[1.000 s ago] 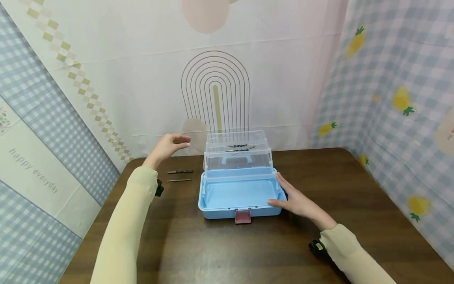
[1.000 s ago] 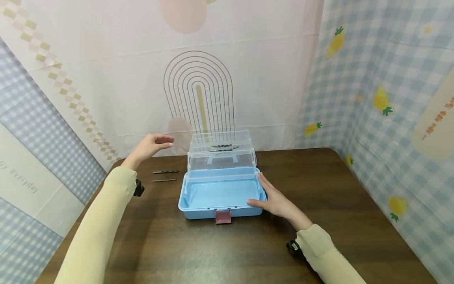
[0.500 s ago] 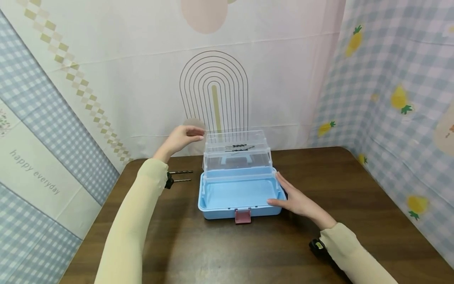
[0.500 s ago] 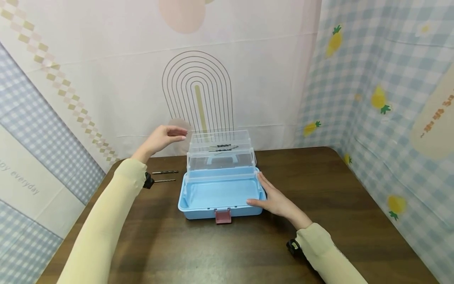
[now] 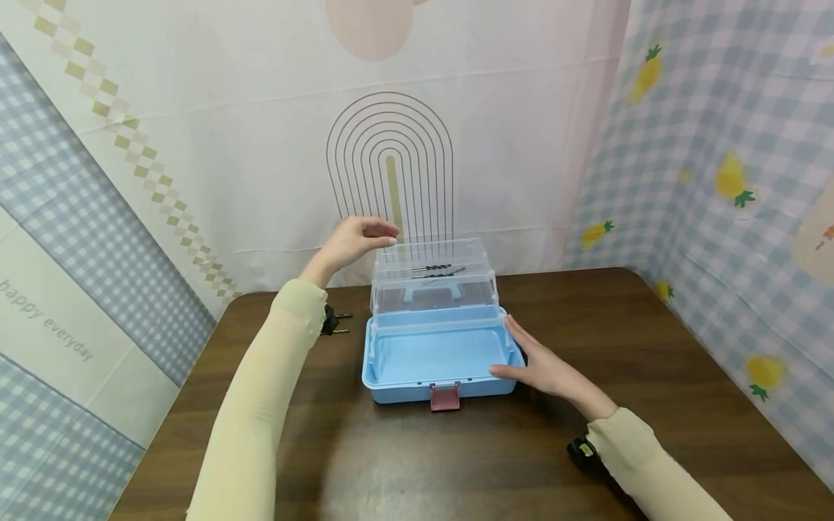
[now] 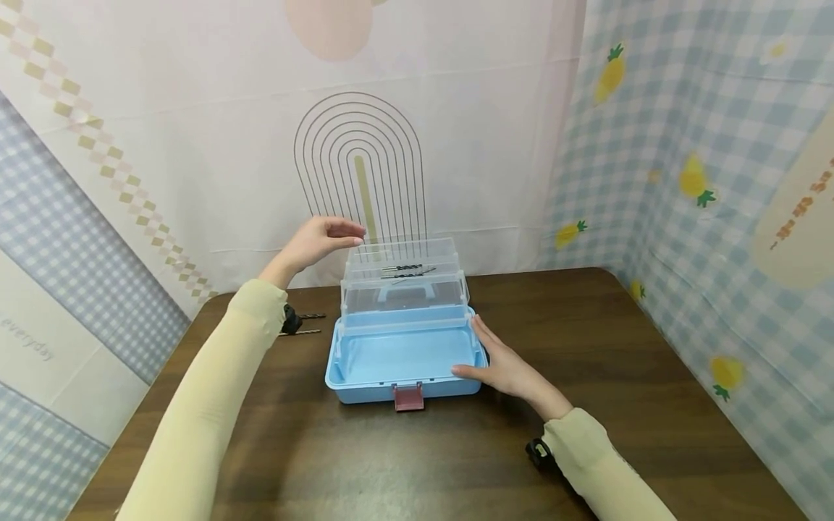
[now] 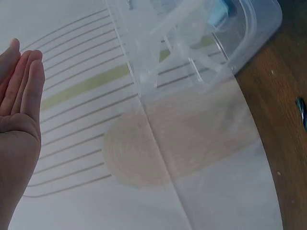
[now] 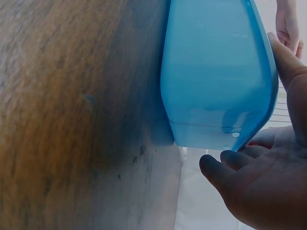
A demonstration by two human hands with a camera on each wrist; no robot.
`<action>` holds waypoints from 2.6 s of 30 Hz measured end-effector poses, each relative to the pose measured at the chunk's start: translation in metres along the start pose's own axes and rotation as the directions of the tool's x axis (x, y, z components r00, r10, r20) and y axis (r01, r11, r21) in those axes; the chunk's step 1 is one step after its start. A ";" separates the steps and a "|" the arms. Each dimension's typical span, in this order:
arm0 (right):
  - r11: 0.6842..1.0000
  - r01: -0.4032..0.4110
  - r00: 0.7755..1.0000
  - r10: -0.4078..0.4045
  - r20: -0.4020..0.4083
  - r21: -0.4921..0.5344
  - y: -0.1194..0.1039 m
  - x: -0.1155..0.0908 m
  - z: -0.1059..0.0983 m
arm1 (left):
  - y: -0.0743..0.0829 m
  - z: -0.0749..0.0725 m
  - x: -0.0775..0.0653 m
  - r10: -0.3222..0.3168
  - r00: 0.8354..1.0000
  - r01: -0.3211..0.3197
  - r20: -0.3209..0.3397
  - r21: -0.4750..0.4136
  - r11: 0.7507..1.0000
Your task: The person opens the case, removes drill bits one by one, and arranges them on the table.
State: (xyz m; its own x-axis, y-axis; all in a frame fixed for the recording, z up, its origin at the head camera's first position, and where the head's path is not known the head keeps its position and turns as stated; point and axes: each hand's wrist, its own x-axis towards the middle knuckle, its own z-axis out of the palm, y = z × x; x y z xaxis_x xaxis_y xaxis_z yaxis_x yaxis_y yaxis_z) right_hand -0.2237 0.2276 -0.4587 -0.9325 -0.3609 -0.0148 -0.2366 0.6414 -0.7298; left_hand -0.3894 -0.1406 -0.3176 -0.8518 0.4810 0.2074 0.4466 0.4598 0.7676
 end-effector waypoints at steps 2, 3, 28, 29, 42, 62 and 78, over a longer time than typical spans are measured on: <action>1.000 -0.001 1.000 0.001 0.000 -0.004 0.000 0.000 -0.001 | 0.001 0.004 0.005 0.008 1.000 -0.008 0.018 -0.009 1.000; 1.000 -0.004 1.000 0.004 -0.001 -0.002 0.000 0.000 -0.001 | 0.001 0.007 0.007 0.013 0.999 -0.013 0.029 -0.013 1.000; 1.000 0.002 1.000 -0.002 -0.009 0.013 0.001 0.000 0.000 | -0.018 0.050 0.025 -0.008 0.977 -0.010 0.214 0.081 0.997; 1.000 0.003 1.000 -0.003 -0.011 0.013 0.001 0.000 -0.001 | -0.019 0.050 0.025 -0.004 0.976 -0.017 0.220 0.093 0.995; 1.000 0.007 1.000 -0.008 0.006 0.019 0.000 -0.001 0.001 | -0.034 0.049 0.022 -0.040 0.962 0.019 0.271 0.079 0.997; 0.999 0.003 1.000 -0.003 -0.001 0.048 0.000 0.000 0.003 | -0.033 0.056 0.027 -0.051 0.951 0.026 0.307 0.083 0.996; 0.999 0.016 1.000 -0.016 -0.006 0.033 0.002 -0.001 0.002 | -0.035 0.071 0.030 -0.066 0.971 0.053 0.231 0.061 0.997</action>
State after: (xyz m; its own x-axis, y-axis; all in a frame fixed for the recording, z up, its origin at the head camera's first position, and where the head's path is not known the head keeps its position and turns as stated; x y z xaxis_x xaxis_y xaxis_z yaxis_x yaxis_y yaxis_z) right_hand -0.2224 0.2280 -0.4616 -0.9303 -0.3668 0.0008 -0.2421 0.6125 -0.7524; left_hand -0.4108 -0.0891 -0.3810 -0.7928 0.6094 0.0104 0.4168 0.5296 0.7388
